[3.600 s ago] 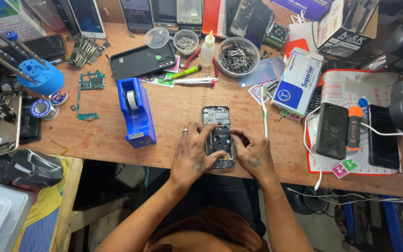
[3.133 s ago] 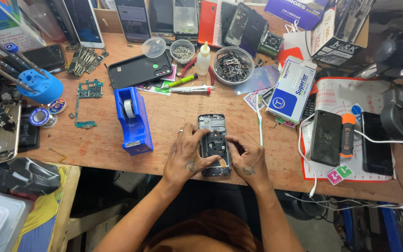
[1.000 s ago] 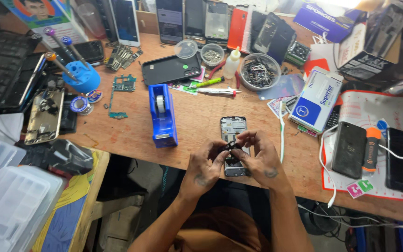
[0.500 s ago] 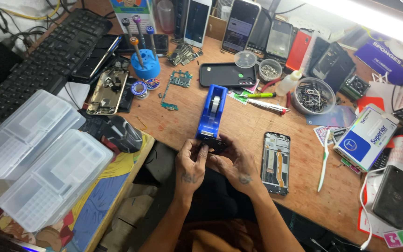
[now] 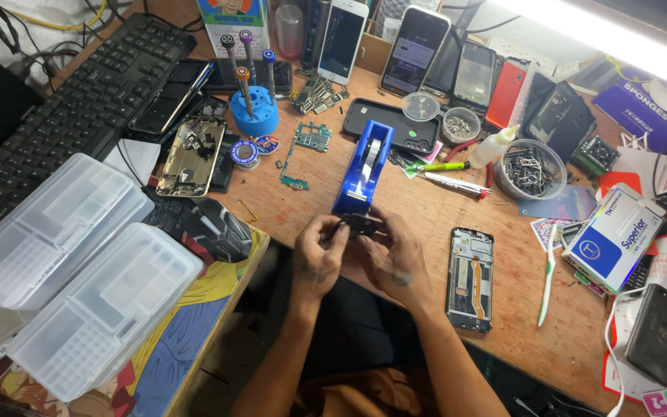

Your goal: The person works on a disassembled smartphone at a cluttered repair bench, using a red-handled screwdriver to adjust internal components and connectors. They repeatedly pick up and set down the screwdriver while manipulating the phone's internals with both hands.

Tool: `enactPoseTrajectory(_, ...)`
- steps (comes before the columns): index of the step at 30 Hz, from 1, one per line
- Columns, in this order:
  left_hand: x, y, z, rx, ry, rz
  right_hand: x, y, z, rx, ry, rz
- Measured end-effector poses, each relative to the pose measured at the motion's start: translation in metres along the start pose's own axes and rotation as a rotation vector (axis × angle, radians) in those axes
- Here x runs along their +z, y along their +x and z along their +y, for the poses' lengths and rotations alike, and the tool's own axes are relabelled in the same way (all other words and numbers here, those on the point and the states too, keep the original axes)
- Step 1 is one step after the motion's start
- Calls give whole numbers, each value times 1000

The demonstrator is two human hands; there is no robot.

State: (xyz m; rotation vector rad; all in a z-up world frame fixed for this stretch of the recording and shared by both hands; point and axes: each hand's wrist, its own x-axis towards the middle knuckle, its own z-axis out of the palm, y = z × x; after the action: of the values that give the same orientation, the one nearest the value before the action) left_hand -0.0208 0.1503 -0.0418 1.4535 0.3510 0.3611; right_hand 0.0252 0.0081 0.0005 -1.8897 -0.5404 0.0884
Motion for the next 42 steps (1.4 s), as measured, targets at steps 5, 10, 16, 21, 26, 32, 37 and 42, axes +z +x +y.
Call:
enactPoseTrajectory(5,-36,-14,8,-4,145,175,22,-12,-7,-11,-79,22)
enactPoseTrajectory(10,-42,-18,12,18,206,220,42,-10,-13,-81,-221,-71)
enactPoseTrajectory(16,-42,-22,20,99,531,136,41,-3,-13,-146,-323,-59)
enactPoseTrajectory(21,-36,-22,29,59,650,121,32,-5,-11,-194,-284,-52)
enactPoseTrajectory(26,-29,-23,31,40,642,160,30,-2,-11,-96,-309,-73)
enactPoseTrajectory(32,-26,-28,19,198,685,194,28,-6,-14,-129,-294,-45)
enactPoseTrajectory(37,-20,-31,22,136,700,218,29,-8,-10,-66,-313,-33)
enactPoseTrajectory(42,-7,-30,36,182,695,259,34,-8,3,-49,-359,-13)
